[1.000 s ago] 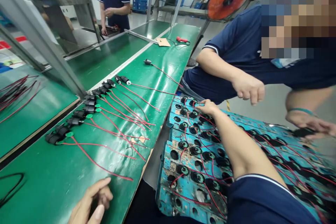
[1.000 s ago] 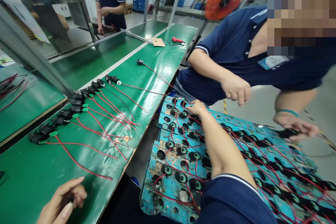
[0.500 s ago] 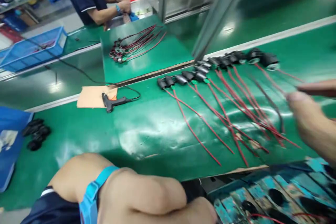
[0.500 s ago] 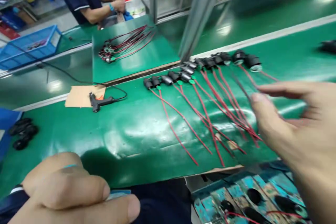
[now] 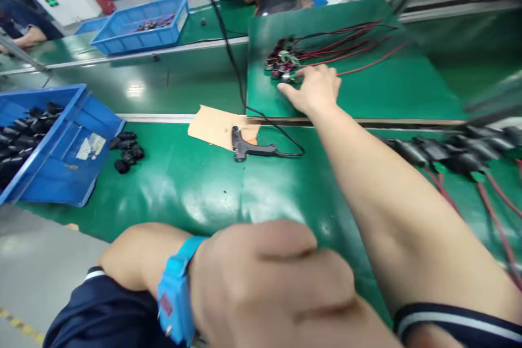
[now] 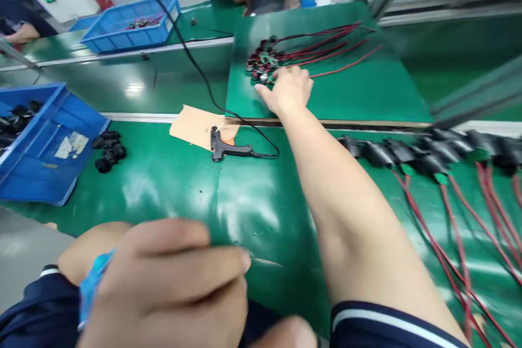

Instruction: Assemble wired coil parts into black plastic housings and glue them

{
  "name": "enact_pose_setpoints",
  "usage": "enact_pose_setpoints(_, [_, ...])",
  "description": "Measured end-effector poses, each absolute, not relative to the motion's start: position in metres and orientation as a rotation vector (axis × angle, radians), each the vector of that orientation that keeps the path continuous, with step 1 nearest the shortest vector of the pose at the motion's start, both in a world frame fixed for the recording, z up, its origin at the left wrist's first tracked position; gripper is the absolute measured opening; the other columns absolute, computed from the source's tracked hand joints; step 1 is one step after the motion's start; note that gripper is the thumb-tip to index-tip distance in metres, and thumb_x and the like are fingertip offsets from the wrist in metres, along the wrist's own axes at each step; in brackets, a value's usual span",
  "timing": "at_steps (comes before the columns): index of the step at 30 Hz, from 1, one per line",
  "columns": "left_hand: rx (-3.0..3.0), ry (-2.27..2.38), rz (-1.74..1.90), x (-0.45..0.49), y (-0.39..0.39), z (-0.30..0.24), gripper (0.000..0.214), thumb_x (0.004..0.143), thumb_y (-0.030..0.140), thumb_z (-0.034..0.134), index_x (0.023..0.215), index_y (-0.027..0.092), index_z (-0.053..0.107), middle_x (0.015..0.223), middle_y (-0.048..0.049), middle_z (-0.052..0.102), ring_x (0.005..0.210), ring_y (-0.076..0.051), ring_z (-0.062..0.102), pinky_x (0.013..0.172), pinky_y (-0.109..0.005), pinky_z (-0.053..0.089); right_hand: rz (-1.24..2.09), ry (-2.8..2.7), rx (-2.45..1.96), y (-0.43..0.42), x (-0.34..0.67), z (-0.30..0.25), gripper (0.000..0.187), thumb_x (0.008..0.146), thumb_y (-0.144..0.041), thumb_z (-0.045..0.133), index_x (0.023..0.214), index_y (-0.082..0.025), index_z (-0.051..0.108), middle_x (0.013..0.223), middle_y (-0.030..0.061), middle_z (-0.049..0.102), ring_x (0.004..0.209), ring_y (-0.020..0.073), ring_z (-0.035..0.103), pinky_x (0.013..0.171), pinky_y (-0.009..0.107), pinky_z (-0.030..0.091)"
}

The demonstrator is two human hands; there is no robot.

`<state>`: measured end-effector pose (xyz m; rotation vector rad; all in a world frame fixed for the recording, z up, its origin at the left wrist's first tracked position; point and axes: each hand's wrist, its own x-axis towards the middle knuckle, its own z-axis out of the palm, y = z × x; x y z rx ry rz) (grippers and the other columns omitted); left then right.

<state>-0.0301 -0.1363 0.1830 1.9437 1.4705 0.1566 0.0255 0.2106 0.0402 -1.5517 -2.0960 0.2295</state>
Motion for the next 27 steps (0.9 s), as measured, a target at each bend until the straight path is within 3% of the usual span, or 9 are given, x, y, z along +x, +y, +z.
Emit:
enact_pose_setpoints(2, [2.169,1.436,0.386,-0.040,-0.118,0.162,0.044,0.104,0.031,0.032,0.098,0.034,0.075,0.059,0.0012,0.066,0.063,-0.017,0.067,0.054,-0.036,0.052,0.248,-2.085,-1.625,0.215,0.012,0.034,0.057,0.090,-0.059,0.063,0.121,-0.011,0.065,0.127,0.0244,0.057,0.120,0.0358,0.044,0.100,0.056,0.032])
enact_pose_setpoints(6, [2.639,1.443,0.822,-0.107,-0.106,0.104,0.035,0.095,0.016,0.045,0.116,0.022,0.072,0.071,-0.0008,0.073,0.063,-0.016,0.063,0.062,-0.035,0.048,0.243,-2.106,-1.562,0.213,0.009,0.029,0.040,0.090,-0.049,0.062,0.113,-0.015,0.066,0.125,0.0246,0.059,0.117,0.0355,0.047,0.098,0.055,0.032])
enact_pose_setpoints(9, [2.344,2.181,0.857,-0.191,-0.111,0.080,0.036,0.096,0.021,0.045,0.123,0.022,0.069,0.108,-0.0078,0.076,0.100,-0.022,0.068,0.094,-0.042,0.049,0.228,-2.152,-1.473,0.204,0.023,0.029,0.034,0.086,-0.045,0.066,0.104,-0.017,0.063,0.110,0.0194,0.065,0.108,0.0323,0.054,0.103,0.053,0.031])
enact_pose_setpoints(12, [1.710,2.869,0.691,-0.287,-0.118,0.071,0.062,0.096,0.048,0.054,0.148,0.015,0.048,0.155,-0.0193,0.045,0.144,-0.038,0.038,0.116,-0.056,0.029,0.243,-2.186,-1.381,0.191,0.043,0.034,0.037,0.083,-0.044,0.067,0.107,-0.019,0.056,0.102,0.0132,0.068,0.095,0.0278,0.060,0.100,0.047,0.037])
enact_pose_setpoints(14, [1.403,2.979,0.529,-0.342,-0.122,0.066,0.070,0.097,0.056,0.050,0.155,0.017,0.038,0.166,-0.0194,0.024,0.151,-0.044,0.020,0.118,-0.065,0.016,0.277,-2.207,-1.316,0.179,0.058,0.041,0.041,0.082,-0.046,0.067,0.111,-0.020,0.053,0.100,0.0108,0.068,0.080,0.0236,0.061,0.083,0.040,0.046])
enact_pose_setpoints(17, [1.417,2.779,0.417,-0.383,-0.128,0.053,0.068,0.101,0.056,0.041,0.154,0.014,0.039,0.163,-0.0206,0.028,0.151,-0.044,0.019,0.118,-0.067,0.015,0.289,-2.259,-1.194,0.151,0.077,0.056,0.043,0.081,-0.050,0.068,0.109,-0.021,0.053,0.094,0.0089,0.068,0.064,0.0205,0.057,0.065,0.035,0.046])
enact_pose_setpoints(21, [1.633,2.593,0.410,-0.366,-0.131,0.035,0.058,0.101,0.054,0.039,0.135,0.014,0.063,0.155,-0.0186,0.040,0.148,-0.036,0.031,0.123,-0.056,0.019,0.252,-2.341,-1.001,0.094,0.093,0.069,0.041,0.084,-0.055,0.066,0.108,-0.023,0.057,0.096,0.0081,0.068,0.072,0.0223,0.061,0.067,0.035,0.049])
enact_pose_setpoints(25, [1.807,2.407,0.389,-0.320,-0.129,0.027,0.052,0.099,0.056,0.043,0.132,0.023,0.066,0.149,-0.0133,0.047,0.141,-0.031,0.042,0.120,-0.051,0.031,0.193,-2.422,-0.690,0.032,0.096,0.073,0.030,0.095,-0.045,0.062,0.111,-0.021,0.057,0.097,0.0070,0.068,0.079,0.0207,0.066,0.070,0.032,0.051])
enact_pose_setpoints(27, [1.859,2.358,0.374,-0.296,-0.126,0.030,0.048,0.098,0.055,0.046,0.132,0.027,0.066,0.151,-0.0113,0.046,0.142,-0.034,0.040,0.120,-0.057,0.030,0.188,-2.463,-0.595,0.008,0.094,0.073,0.023,0.097,-0.037,0.062,0.111,-0.019,0.057,0.095,0.0064,0.069,0.081,0.0199,0.067,0.073,0.031,0.052])
